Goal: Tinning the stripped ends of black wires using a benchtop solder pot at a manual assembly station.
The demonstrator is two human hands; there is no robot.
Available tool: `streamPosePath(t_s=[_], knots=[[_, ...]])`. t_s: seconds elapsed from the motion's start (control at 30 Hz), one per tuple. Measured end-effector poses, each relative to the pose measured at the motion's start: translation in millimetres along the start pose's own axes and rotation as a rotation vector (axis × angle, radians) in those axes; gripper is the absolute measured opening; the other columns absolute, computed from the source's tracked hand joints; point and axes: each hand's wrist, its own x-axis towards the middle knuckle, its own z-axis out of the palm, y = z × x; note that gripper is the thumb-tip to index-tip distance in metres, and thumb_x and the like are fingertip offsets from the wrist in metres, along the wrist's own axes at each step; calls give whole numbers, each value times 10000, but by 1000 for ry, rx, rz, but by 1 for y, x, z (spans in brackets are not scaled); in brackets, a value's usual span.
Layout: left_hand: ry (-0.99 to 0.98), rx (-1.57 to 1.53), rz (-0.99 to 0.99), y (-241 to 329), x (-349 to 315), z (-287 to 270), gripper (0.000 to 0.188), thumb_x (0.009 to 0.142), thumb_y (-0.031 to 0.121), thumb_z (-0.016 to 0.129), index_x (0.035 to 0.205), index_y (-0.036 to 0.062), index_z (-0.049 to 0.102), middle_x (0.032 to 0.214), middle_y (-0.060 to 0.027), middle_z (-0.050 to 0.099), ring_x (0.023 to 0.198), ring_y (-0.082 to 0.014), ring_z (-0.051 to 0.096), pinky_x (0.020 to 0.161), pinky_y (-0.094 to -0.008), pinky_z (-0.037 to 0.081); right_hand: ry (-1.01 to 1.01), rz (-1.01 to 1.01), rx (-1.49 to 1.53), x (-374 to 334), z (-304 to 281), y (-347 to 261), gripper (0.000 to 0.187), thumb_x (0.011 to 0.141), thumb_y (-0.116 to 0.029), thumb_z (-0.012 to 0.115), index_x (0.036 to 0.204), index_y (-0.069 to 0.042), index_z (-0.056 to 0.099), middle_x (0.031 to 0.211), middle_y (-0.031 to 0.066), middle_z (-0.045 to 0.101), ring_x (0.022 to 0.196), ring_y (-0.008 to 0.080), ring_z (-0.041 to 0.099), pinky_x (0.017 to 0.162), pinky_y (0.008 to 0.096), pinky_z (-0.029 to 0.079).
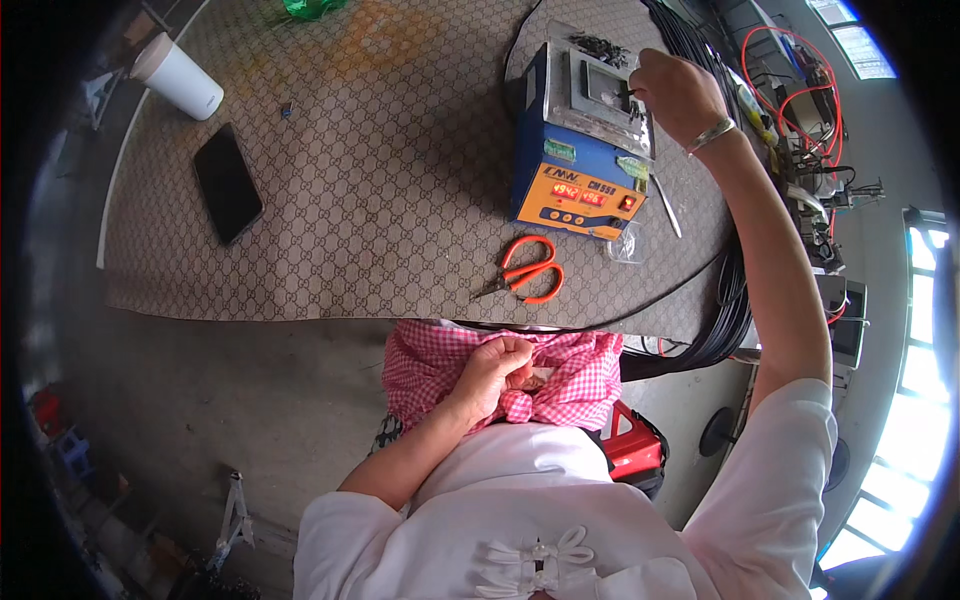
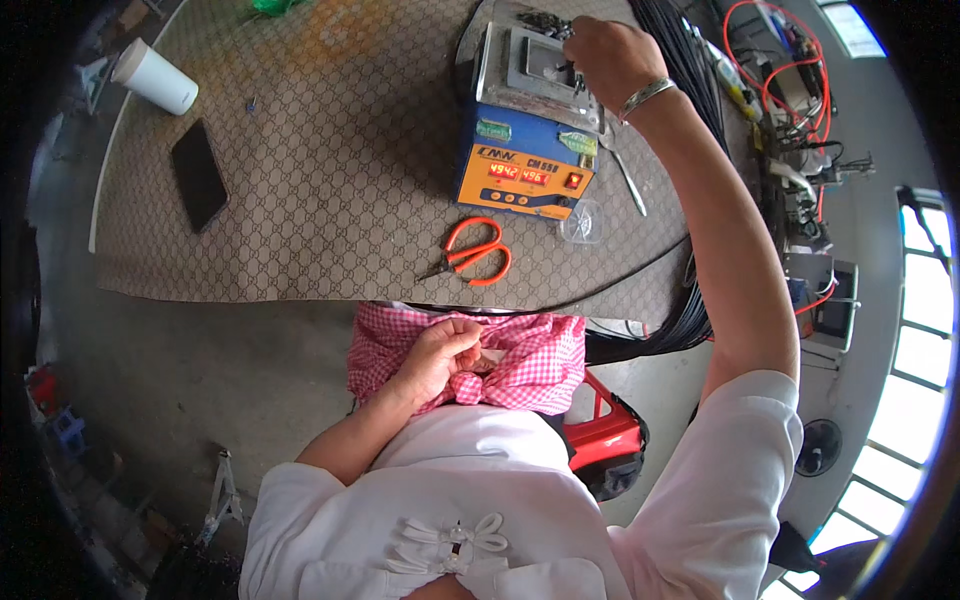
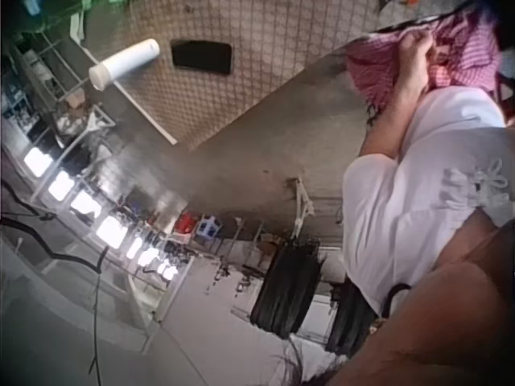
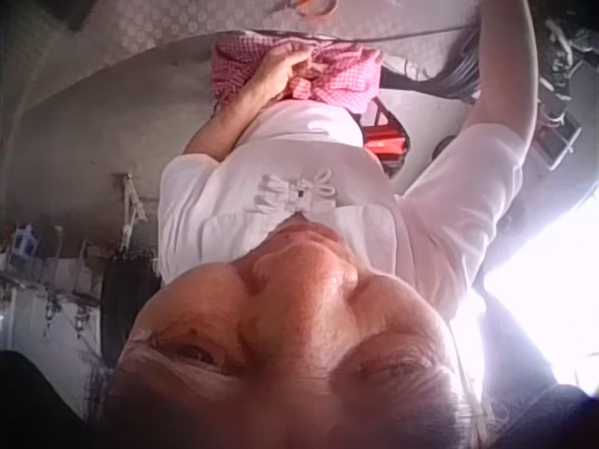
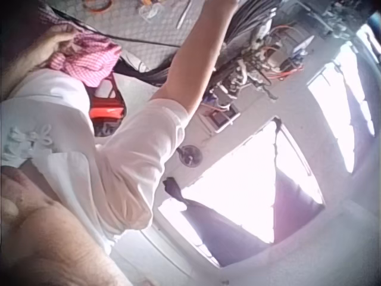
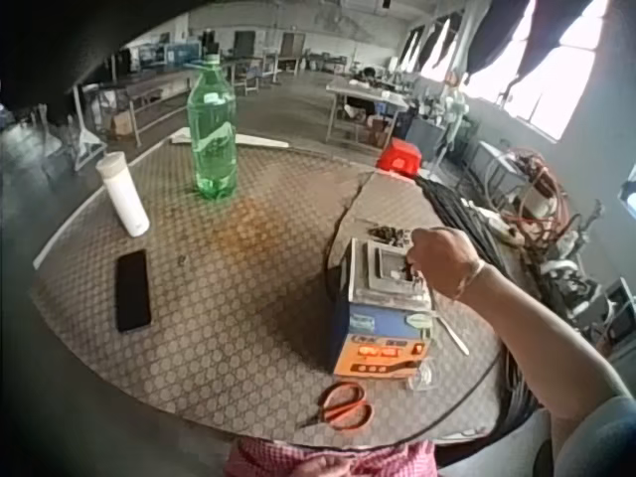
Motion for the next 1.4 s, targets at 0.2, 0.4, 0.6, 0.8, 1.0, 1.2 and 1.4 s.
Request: streamPosePath(t_s=[0.2,0.4,0.6,0.8,1.0,1.2,1.4], knots=[[-2,-2,5,0,-1,1,104,856,167,524,882,67,533,705,10,517,617,-60,441,598,-185,386,8,72,234,-5,8,8,77,751,-155,557,763,-103,613,771,59,603,761,222,602,629,342,488],[7,4,0,1,-1,1,110,856,166,524,894,63,535,705,7,520,616,-59,443,600,-184,388,27,103,329,-6,17,10,98,763,-160,544,785,-100,618,766,92,622,731,255,605,636,357,481],[16,1,-5,1,-1,1,106,855,161,527,892,63,534,705,5,521,616,-61,447,596,-185,391,7,150,381,-6,28,9,141,781,-198,525,817,-104,624,773,108,620,736,277,601,648,376,477],[19,-7,-6,-2,1,-1,101,857,163,529,881,65,530,702,2,517,616,-69,453,593,-190,394,-8,198,422,-8,24,3,144,786,-211,521,822,-121,628,786,104,620,755,273,597,666,371,472],[14,-14,-7,-2,1,-1,97,860,159,522,879,64,530,698,0,516,615,-71,451,593,-193,392,-6,191,411,-9,24,2,143,787,-214,523,818,-123,628,776,98,619,759,273,593,674,372,466],[22,-6,-2,-1,0,0,95,861,156,520,877,63,531,693,0,515,614,-70,447,593,-193,391,34,210,472,-11,19,5,146,781,-216,532,812,-113,631,765,99,617,753,280,591,670,372,465],[23,0,25,-4,1,-1,101,843,183,553,849,83,550,670,17,522,582,-53,455,562,-183,390,150,261,802,-22,20,7,153,775,-185,566,822,-58,637,647,85,601,583,190,581,545,309,454]])
